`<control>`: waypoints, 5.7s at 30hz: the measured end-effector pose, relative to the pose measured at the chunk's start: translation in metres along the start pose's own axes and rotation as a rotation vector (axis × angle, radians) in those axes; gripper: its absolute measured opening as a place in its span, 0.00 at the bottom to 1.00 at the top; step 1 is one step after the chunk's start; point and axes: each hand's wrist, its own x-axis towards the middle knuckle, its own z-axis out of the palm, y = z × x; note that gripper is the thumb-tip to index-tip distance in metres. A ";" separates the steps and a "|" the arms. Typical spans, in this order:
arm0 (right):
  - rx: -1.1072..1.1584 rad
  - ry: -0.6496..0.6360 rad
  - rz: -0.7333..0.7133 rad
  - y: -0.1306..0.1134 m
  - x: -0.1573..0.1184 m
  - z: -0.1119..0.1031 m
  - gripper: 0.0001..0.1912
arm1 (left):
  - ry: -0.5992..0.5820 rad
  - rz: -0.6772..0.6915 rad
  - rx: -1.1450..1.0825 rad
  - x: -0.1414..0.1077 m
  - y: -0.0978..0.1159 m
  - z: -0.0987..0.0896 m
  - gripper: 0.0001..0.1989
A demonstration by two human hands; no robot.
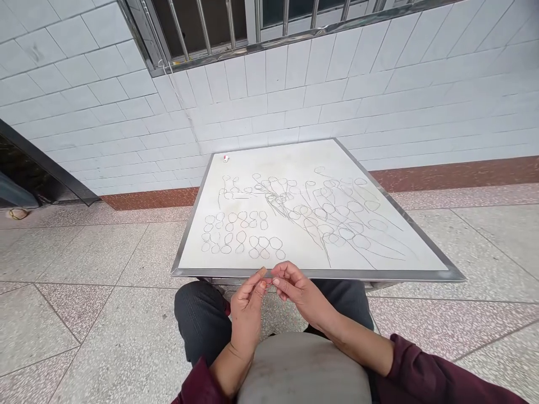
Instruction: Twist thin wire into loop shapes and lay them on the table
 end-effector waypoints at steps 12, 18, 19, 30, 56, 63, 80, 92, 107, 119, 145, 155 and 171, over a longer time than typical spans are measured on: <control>-0.009 -0.014 -0.076 -0.002 0.000 -0.004 0.13 | -0.044 -0.112 -0.169 0.000 0.007 0.003 0.18; -0.013 0.014 -0.017 -0.008 -0.002 -0.004 0.14 | -0.109 -0.148 -0.171 -0.001 0.012 0.004 0.18; -0.005 0.023 -0.002 -0.008 -0.001 -0.004 0.15 | -0.119 -0.153 -0.172 -0.001 0.012 0.005 0.17; 0.122 0.016 0.103 -0.001 0.003 -0.006 0.16 | -0.109 -0.188 -0.247 0.001 0.008 0.006 0.18; 0.094 0.012 0.029 0.003 0.005 -0.004 0.13 | -0.096 -0.110 -0.161 0.000 0.010 0.008 0.19; 0.168 0.001 0.088 -0.001 0.005 -0.004 0.15 | -0.075 -0.142 -0.218 0.001 0.011 0.010 0.19; -0.071 -0.130 -0.045 0.006 0.004 -0.013 0.14 | -0.020 -0.083 -0.001 0.006 0.023 -0.001 0.24; 0.064 0.004 -0.157 -0.006 0.010 -0.013 0.08 | -0.236 0.071 0.415 0.004 0.016 -0.009 0.27; -0.419 -0.059 -0.307 -0.019 0.002 -0.022 0.16 | -0.374 0.141 0.548 -0.002 0.027 -0.006 0.33; -0.988 -0.309 -0.779 -0.030 0.007 -0.037 0.13 | -0.368 0.223 0.699 -0.004 0.024 -0.002 0.35; -1.059 -0.267 -0.721 -0.026 0.004 -0.033 0.07 | -0.305 0.015 0.487 -0.003 0.010 -0.002 0.28; -0.865 -0.031 -0.583 0.002 0.003 -0.021 0.11 | -0.217 -0.060 0.270 -0.002 0.012 0.002 0.33; -1.228 -0.381 -0.829 -0.012 0.005 -0.013 0.11 | -0.267 -0.158 0.161 0.000 0.002 0.003 0.32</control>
